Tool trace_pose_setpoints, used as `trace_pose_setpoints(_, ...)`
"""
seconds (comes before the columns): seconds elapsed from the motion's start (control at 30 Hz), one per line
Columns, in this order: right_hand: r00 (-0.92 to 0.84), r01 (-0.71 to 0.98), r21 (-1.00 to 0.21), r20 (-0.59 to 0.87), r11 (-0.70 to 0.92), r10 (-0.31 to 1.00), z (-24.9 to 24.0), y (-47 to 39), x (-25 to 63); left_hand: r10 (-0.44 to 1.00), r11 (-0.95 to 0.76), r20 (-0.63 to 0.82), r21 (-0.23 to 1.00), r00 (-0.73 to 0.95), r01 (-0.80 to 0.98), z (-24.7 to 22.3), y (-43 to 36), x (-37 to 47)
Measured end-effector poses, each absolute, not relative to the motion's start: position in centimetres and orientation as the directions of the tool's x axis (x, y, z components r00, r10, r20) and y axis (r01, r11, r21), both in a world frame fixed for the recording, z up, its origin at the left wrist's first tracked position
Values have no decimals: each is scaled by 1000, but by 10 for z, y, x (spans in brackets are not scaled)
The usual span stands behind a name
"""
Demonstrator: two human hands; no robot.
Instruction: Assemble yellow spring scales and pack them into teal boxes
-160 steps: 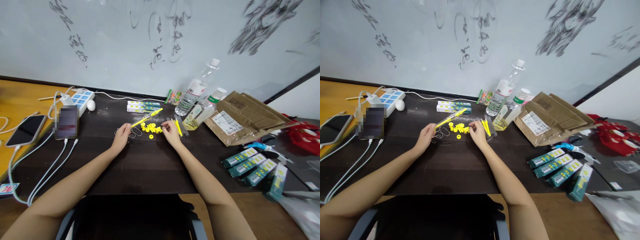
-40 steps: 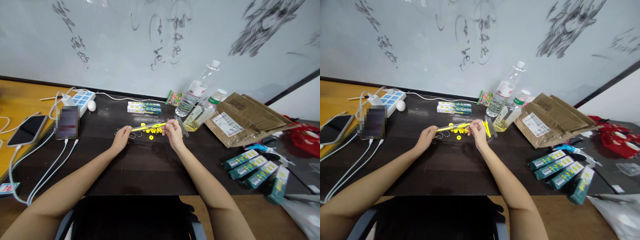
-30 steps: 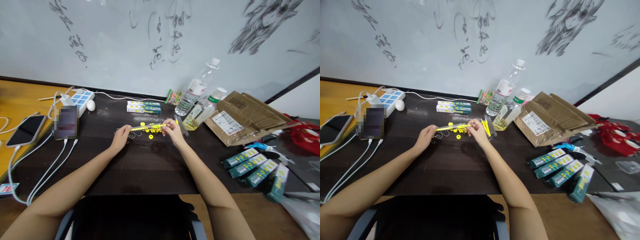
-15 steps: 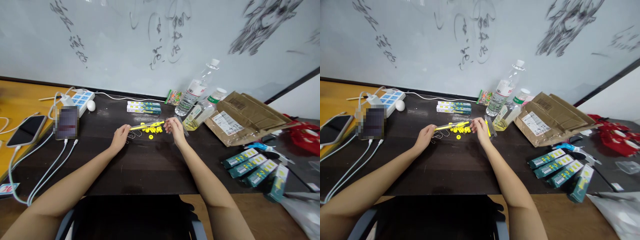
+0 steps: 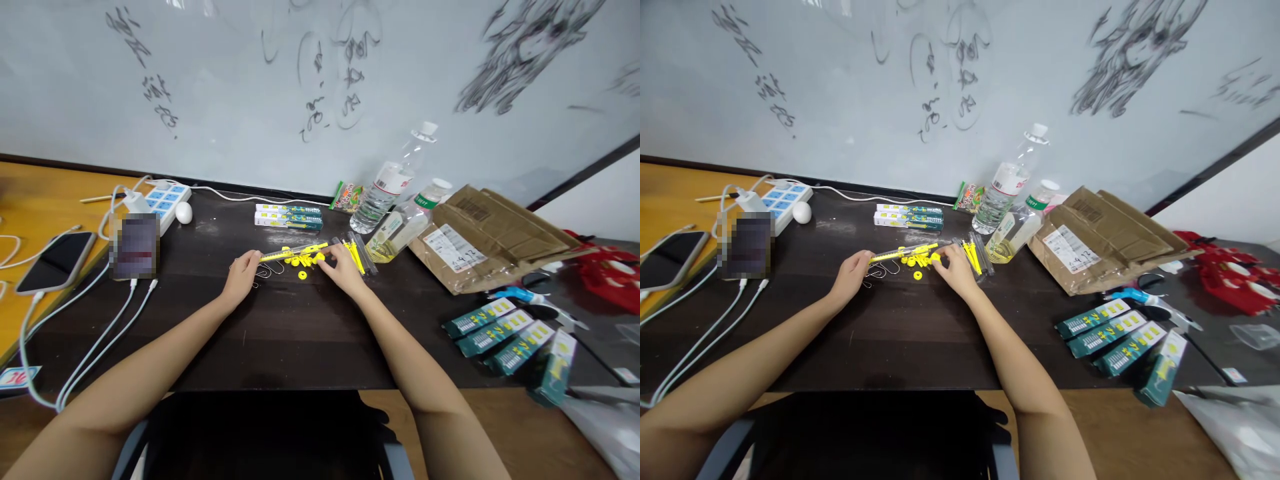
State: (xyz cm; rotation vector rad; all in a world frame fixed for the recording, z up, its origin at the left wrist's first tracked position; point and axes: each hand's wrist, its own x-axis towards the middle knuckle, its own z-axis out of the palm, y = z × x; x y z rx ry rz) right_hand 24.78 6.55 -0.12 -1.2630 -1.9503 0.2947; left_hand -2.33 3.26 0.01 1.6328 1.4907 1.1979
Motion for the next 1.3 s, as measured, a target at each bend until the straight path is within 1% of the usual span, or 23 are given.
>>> trace_pose_setpoints(0.07, -32, 476, -768, 472, 428, 881, 2, 68, 248, 975, -172, 214, 892, -55, 419, 1, 33, -23)
trace_pose_setpoints(0.1, 59, 349, -850, 440, 395, 896, 4, 69, 247, 975, -174, 217, 891, -57, 420, 1, 33, -23)
trace_pose_setpoints(0.13, 134, 218, -904, 400, 366, 907, 7, 69, 247, 974, -176, 219, 890, -57, 421, 1, 33, -23)
trace_pose_setpoints(0.2, 206, 4, -942, 330, 336, 921, 12, 67, 246, 973, -179, 223, 886, -54, 428, 0, 34, -23)
trace_pose_setpoints(0.27, 205, -104, -938, 305, 331, 930, 16, 64, 244, 974, -176, 220, 882, -52, 438, 0, 34, -24)
trace_pose_setpoints(0.33, 179, -123, -936, 305, 329, 935, 18, 62, 241, 975, -171, 216, 881, -54, 441, -2, 34, -24)
trace_pose_setpoints(0.53, 113, -75, -938, 328, 338, 938, 16, 59, 236, 973, -182, 227, 872, -45, 455, -1, 32, -23)
trace_pose_setpoints(0.87, 99, -22, -943, 329, 333, 939, 16, 59, 237, 977, -170, 208, 879, -38, 445, 0, 32, -22)
trace_pose_setpoints(1.3, 5, -48, -944, 326, 326, 945, 18, 55, 232, 979, -158, 198, 890, -51, 427, -4, 35, -23)
